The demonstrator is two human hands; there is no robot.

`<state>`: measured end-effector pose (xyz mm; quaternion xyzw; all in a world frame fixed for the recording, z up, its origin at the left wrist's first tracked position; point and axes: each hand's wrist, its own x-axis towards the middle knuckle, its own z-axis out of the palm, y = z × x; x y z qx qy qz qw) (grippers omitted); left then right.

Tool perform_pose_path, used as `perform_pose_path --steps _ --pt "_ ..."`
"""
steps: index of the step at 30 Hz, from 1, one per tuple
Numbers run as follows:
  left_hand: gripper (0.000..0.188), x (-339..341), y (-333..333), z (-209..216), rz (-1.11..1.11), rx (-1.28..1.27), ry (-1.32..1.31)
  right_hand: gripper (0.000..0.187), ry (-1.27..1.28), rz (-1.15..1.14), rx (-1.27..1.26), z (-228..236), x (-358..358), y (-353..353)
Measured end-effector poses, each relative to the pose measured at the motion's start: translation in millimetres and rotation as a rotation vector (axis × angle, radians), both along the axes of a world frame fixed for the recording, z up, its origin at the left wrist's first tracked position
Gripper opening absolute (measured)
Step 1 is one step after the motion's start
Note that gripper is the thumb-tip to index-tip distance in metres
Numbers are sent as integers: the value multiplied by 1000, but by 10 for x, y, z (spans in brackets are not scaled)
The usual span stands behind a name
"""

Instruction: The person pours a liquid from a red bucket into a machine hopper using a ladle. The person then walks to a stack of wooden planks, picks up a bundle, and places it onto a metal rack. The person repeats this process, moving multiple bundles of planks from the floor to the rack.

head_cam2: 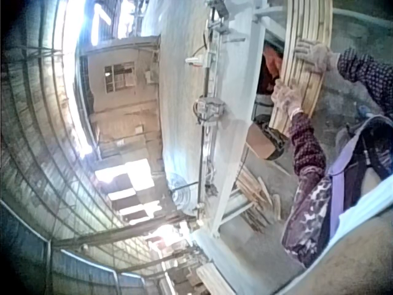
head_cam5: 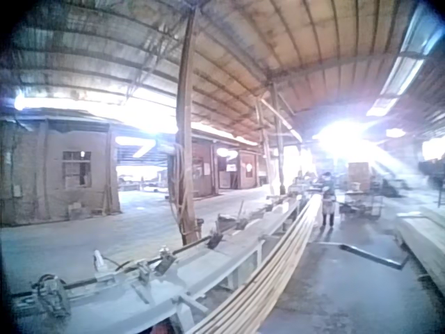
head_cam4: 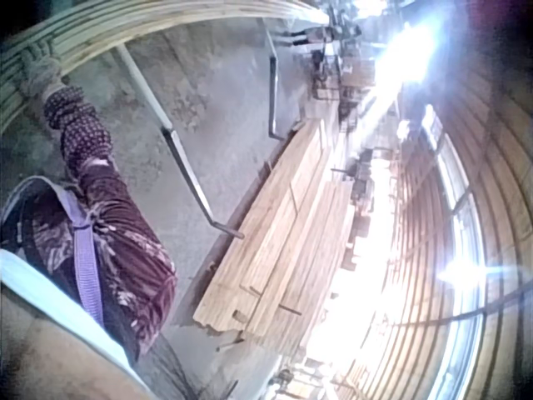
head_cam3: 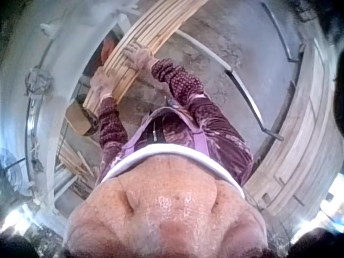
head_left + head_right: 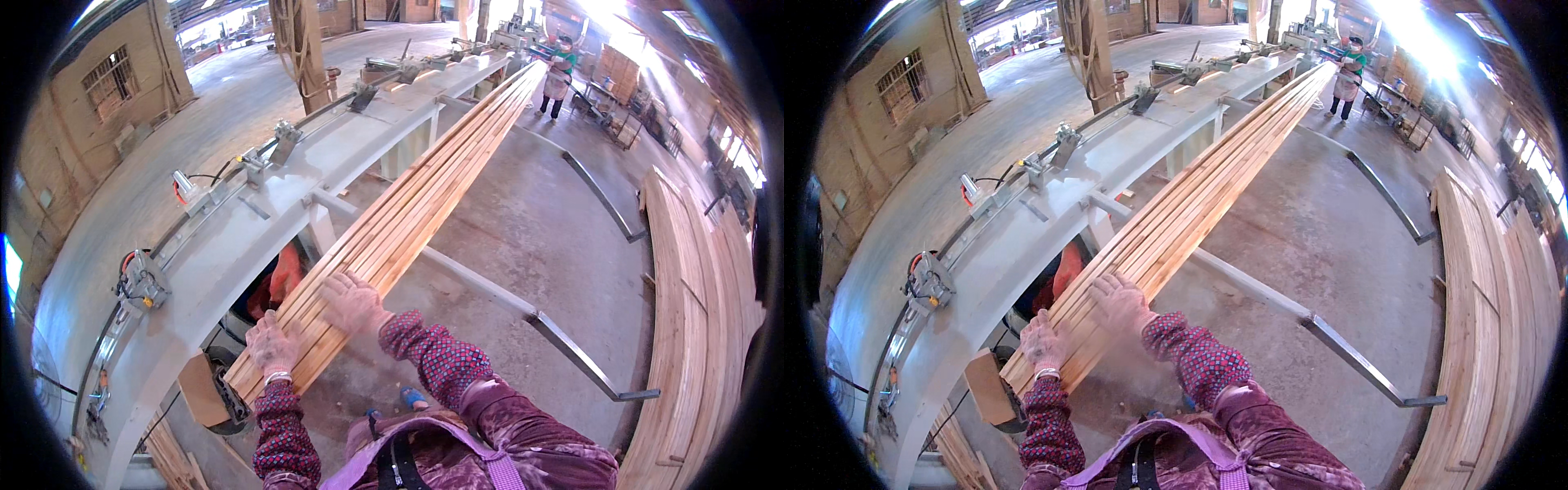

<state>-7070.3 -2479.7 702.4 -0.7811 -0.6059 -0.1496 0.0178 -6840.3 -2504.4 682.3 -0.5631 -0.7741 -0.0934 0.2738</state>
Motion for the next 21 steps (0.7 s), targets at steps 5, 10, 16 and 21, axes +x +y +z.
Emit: perform_pose_path --steps 5,10,16,21 --pt "63 -7 -1 -21 13 21 17 60 -26 -1 -154 61 5 -11" --pt "65 13 -1 -26 17 17 36 63 -38 -15 -248 149 2 -48" --pt "67 22 13 -68 12 42 48 63 -39 -8 -203 111 48 -42" --pt "65 -24 -6 -43 12 34 -1 63 -39 10 -209 154 -5 -25"
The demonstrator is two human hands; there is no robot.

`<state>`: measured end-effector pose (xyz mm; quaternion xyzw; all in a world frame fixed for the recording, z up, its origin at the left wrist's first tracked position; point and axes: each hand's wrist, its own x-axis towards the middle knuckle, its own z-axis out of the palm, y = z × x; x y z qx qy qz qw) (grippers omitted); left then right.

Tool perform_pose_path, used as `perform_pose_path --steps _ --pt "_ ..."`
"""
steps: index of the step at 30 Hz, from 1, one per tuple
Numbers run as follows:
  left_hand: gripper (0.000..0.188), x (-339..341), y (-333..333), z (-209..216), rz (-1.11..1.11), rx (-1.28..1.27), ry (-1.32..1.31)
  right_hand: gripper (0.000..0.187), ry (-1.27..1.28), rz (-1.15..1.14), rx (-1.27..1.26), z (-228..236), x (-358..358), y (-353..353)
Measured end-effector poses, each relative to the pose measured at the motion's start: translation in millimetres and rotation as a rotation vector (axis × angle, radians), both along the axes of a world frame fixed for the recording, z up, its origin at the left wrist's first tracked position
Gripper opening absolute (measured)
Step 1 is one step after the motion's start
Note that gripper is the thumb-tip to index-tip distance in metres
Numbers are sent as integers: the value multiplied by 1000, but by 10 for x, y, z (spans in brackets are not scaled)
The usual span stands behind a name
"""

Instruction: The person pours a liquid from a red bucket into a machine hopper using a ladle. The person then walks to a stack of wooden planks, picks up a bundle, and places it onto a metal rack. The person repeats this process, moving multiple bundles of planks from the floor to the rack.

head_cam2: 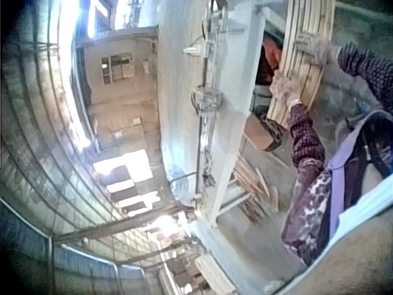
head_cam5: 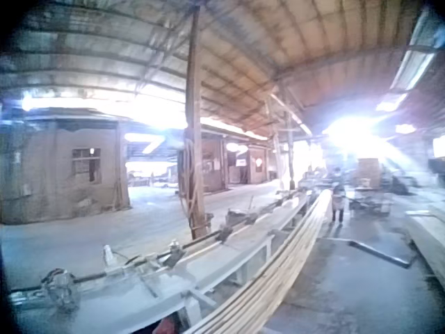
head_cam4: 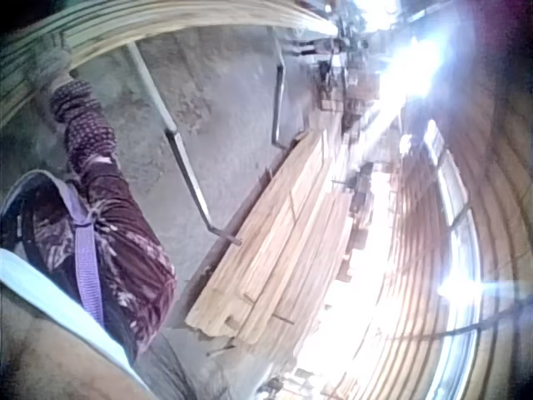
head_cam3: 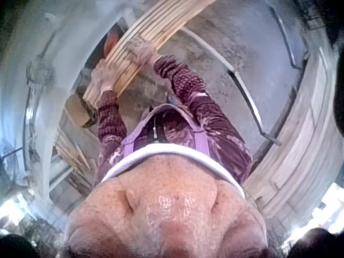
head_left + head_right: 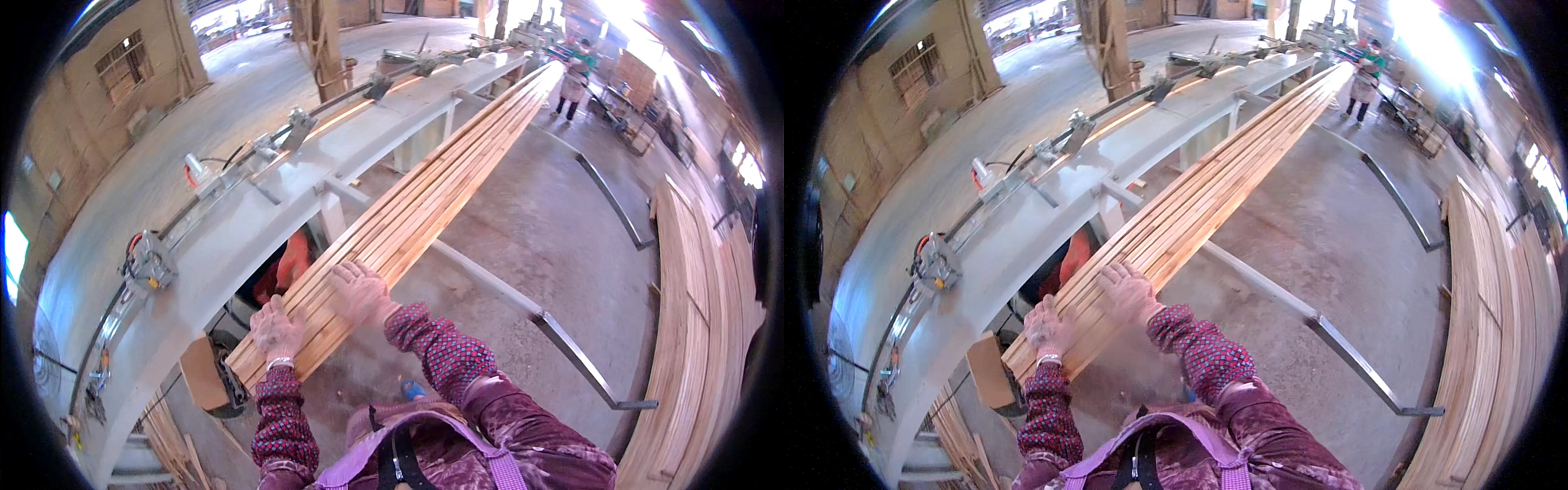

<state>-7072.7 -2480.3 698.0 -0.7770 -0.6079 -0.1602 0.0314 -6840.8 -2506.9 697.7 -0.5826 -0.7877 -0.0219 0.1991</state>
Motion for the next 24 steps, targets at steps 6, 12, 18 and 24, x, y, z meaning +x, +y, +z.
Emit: perform_pose_path --steps 6,12,18,24 --pt "60 29 18 -13 21 -4 -35 61 19 -3 37 -139 34 54" --pt "64 -33 -45 140 29 -142 -9 61 18 6 93 -189 -5 55" --pt "62 -30 -42 131 27 -143 -15 60 -21 20 109 -217 1 71" --pt "63 -13 -11 76 24 -133 -30 63 -22 41 93 -186 36 74"
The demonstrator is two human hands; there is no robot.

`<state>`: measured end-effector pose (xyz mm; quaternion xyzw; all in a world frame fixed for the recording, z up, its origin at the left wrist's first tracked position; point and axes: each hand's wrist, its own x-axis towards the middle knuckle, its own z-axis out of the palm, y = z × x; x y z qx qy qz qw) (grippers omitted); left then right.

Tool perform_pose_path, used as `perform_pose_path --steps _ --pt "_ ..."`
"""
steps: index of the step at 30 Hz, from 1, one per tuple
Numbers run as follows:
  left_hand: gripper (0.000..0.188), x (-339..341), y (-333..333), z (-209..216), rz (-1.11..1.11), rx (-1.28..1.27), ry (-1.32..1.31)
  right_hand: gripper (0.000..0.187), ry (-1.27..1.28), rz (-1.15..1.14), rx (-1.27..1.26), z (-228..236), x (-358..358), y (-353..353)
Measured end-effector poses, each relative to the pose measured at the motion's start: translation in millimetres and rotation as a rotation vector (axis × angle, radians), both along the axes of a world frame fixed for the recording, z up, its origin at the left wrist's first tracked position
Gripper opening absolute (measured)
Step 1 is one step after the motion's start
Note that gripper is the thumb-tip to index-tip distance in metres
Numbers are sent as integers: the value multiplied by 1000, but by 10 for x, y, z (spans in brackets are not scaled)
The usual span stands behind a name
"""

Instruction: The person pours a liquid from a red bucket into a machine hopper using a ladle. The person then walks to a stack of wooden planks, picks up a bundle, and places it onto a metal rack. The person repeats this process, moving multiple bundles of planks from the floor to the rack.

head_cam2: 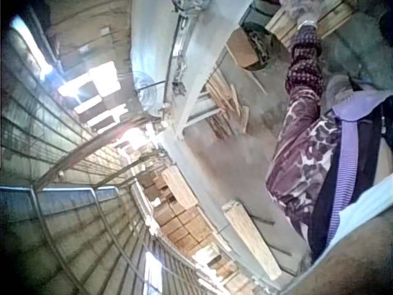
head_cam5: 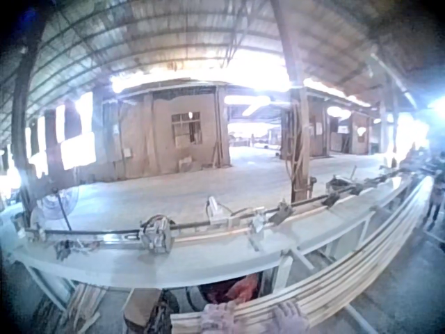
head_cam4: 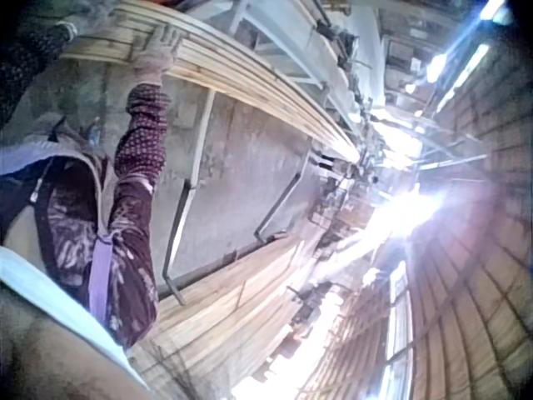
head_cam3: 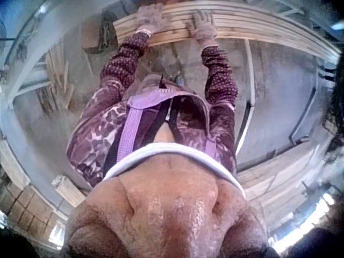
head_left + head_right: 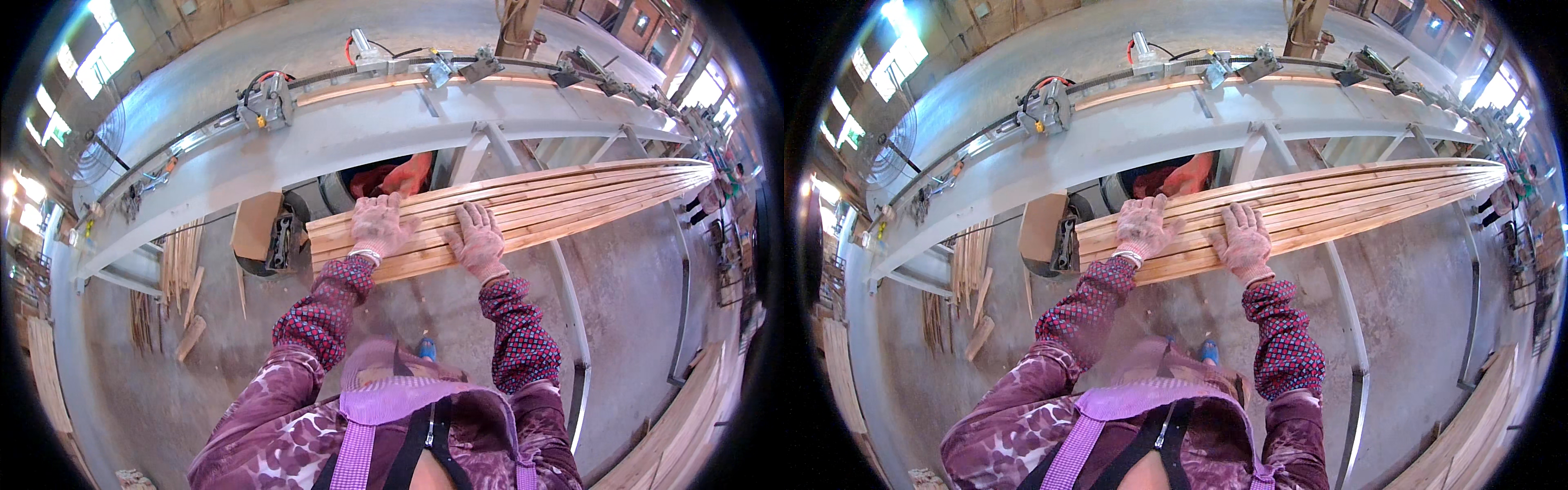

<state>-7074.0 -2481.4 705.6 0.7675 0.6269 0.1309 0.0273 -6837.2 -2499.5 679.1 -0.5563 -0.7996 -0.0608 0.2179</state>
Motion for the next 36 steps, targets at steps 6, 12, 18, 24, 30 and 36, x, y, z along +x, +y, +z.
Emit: perform_pose_path --steps 6,12,18,24,30,36 --pt "64 -18 0 -22 18 14 -10 65 -81 -50 1 81 -173 131" --pt "69 28 36 -53 29 56 -2 67 -119 42 -47 76 -393 451" --pt "74 5 22 -2 21 3 30 68 -140 85 -58 14 -395 489" --pt "64 -244 376 336 -151 -76 82 68 -94 85 -46 127 -387 445" --pt "69 -981 1092 409 -81 -364 11 65 -74 63 -84 84 -411 461" --pt "54 -1445 1132 143 -3 -825 -74 65 -88 37 -72 26 -404 464"
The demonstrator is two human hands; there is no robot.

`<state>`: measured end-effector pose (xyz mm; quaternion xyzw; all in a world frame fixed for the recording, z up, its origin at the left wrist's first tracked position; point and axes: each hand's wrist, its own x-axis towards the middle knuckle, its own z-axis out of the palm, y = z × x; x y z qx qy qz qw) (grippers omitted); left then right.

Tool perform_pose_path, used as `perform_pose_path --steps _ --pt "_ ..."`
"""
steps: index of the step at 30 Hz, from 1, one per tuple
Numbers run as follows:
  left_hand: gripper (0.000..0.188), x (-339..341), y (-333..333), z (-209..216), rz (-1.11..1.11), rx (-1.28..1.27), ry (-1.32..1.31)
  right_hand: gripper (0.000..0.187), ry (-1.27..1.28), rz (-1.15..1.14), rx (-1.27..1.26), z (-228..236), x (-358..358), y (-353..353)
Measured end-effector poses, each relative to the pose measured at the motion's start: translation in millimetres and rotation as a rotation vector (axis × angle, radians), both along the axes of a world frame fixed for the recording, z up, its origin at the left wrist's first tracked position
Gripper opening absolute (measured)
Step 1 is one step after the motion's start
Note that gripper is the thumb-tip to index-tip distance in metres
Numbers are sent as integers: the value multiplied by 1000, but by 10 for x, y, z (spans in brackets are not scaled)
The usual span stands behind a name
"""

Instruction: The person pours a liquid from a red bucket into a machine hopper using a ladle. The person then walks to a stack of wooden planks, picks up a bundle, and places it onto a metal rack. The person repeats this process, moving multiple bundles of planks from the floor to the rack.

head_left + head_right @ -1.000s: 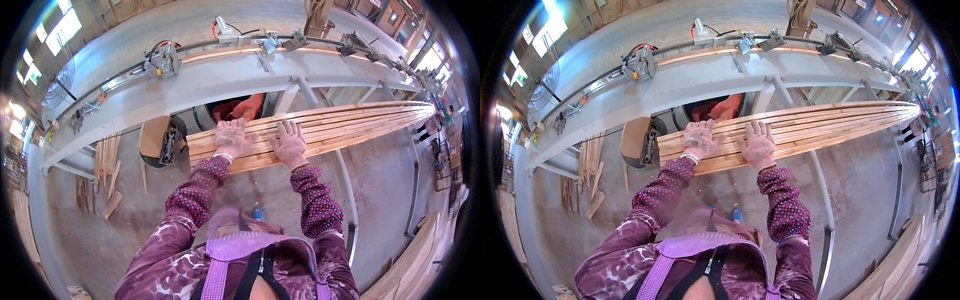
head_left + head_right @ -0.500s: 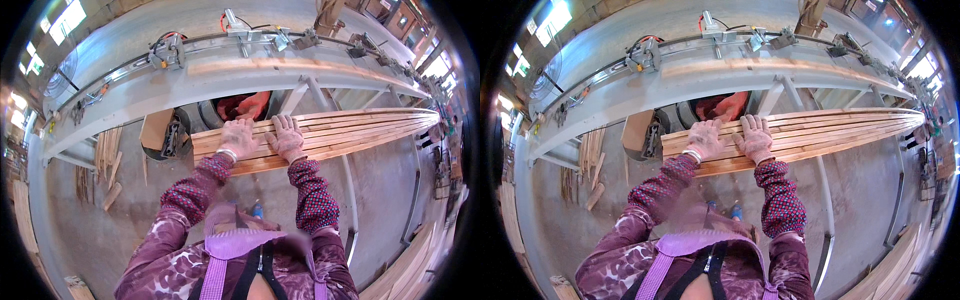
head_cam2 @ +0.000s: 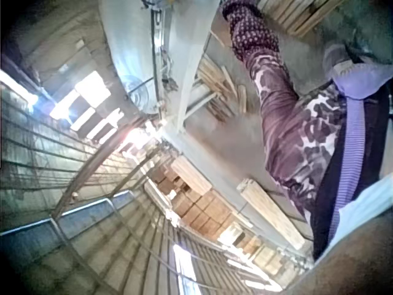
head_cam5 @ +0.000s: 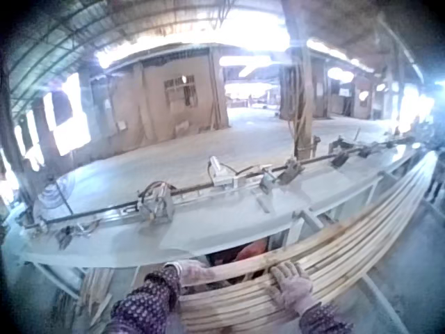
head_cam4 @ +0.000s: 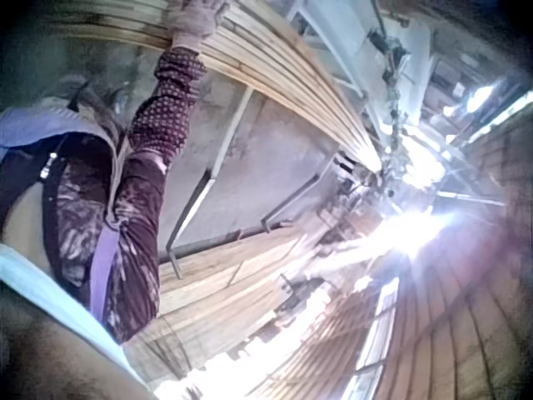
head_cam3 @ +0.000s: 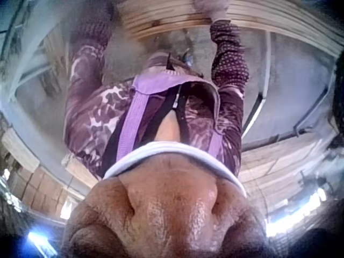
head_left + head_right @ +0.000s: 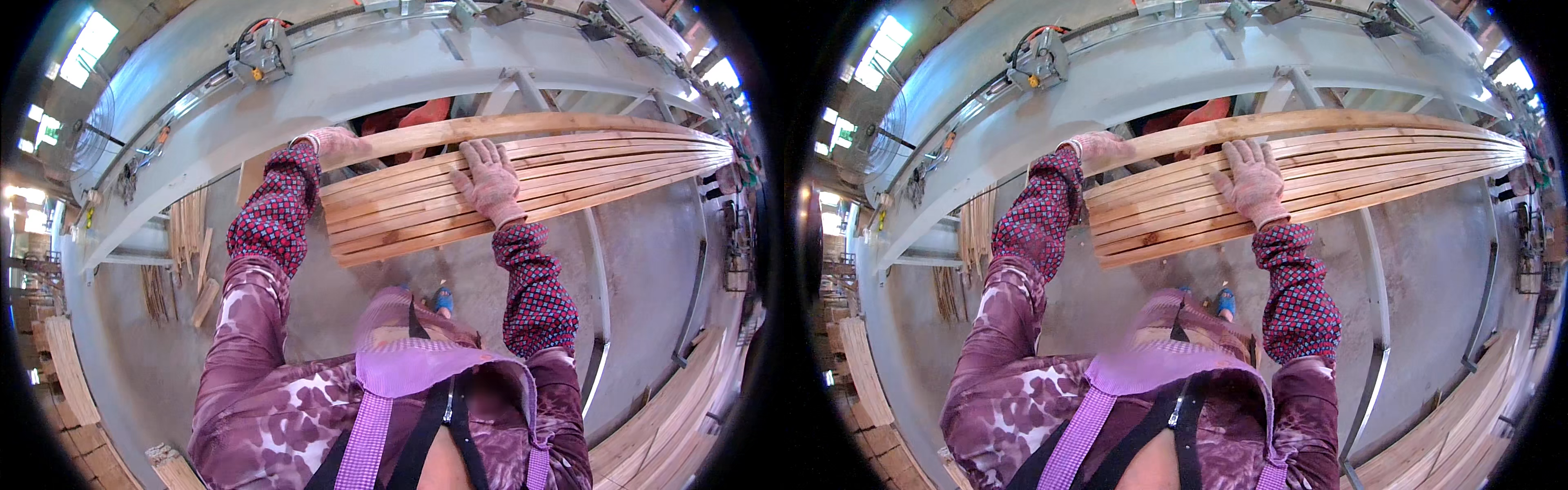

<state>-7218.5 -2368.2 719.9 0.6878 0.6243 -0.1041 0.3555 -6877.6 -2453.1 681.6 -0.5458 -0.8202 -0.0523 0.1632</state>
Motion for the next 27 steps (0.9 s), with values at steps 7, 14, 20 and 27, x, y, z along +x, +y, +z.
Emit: perform_pose_path --steps 7,14,20,27 --pt "58 68 -256 50 2 19 5 61 -42 -1 -45 -7 6 23" --pt "49 85 -657 -115 -10 332 -38 67 -52 -19 -61 44 -14 9" --pt "62 -490 -470 -365 -401 513 -513 59 7 20 3 17 -33 44" --pt "82 -409 -784 -541 457 -37 -945 53 66 25 33 -52 6 46"
